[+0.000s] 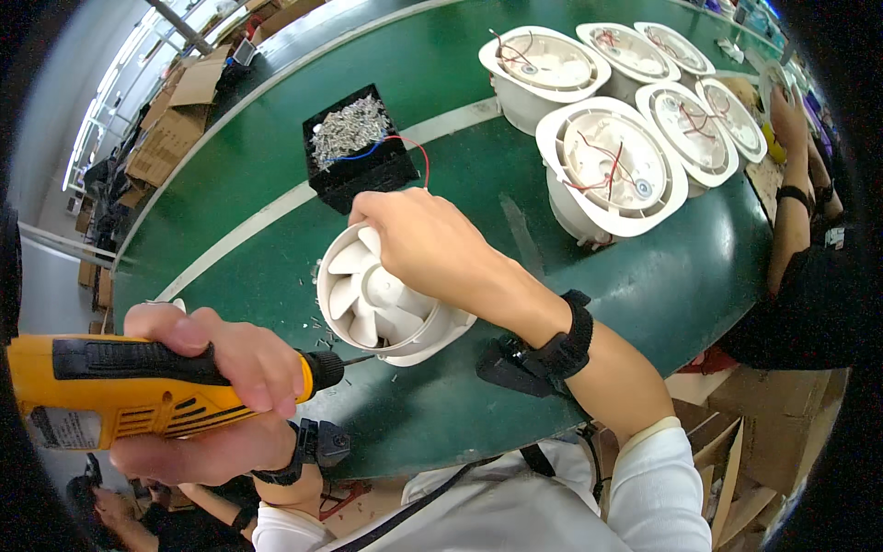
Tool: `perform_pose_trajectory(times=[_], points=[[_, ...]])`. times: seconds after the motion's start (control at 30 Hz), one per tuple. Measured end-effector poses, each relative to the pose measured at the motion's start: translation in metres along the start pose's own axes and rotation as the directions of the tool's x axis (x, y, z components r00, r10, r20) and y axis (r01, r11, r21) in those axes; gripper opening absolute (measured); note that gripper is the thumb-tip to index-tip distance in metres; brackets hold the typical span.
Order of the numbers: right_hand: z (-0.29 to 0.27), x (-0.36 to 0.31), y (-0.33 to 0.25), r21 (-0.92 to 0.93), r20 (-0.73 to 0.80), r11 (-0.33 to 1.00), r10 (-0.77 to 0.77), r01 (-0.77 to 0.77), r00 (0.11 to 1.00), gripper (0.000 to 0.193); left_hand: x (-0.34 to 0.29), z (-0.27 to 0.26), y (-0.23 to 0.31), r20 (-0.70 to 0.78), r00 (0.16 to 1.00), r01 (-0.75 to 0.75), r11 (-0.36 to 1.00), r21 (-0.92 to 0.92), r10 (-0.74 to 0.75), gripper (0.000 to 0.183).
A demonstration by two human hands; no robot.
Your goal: The person uses a yellow power drill to drive screws into white plastic fan housings on a green assembly table. They repeatedly pick up a housing, align it, and fasten it with the drill, then place the finished unit aside. Other workers are visible in the background performing similar assembly tasks.
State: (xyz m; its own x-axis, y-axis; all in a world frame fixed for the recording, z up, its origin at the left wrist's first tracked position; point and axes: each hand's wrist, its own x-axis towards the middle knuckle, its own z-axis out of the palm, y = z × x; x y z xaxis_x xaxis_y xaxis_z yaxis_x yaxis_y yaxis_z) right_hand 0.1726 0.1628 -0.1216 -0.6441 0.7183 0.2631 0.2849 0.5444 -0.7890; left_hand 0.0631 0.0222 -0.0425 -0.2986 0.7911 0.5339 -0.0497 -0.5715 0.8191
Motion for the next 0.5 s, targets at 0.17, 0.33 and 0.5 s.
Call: perform_pose_trajectory(times=[0.17,0.33,0.5], points=[[-0.002,-0.0008,0.0029,-0.018,-0.007,1.0,-0.009,0.009,1.0,0.015,0.002,-0.0033,-0.0052,0.107,0.994,-0.013,0.999,-0.052,0.018,0.076],[-0.0001,-0.0017,0.0066,-0.02,-0.032,1.0,-0.014,0.014,0.999,0.015,0.0035,0.004,-0.0068,0.113,0.993,0.038,0.998,-0.042,-0.034,0.074],[0.0014,-0.0028,0.0038,0.002,-0.031,1.0,0.008,-0.008,1.0,0.015,0.001,0.0012,-0.009,0.125,0.992,0.037,0.999,-0.035,-0.032,0.074]])
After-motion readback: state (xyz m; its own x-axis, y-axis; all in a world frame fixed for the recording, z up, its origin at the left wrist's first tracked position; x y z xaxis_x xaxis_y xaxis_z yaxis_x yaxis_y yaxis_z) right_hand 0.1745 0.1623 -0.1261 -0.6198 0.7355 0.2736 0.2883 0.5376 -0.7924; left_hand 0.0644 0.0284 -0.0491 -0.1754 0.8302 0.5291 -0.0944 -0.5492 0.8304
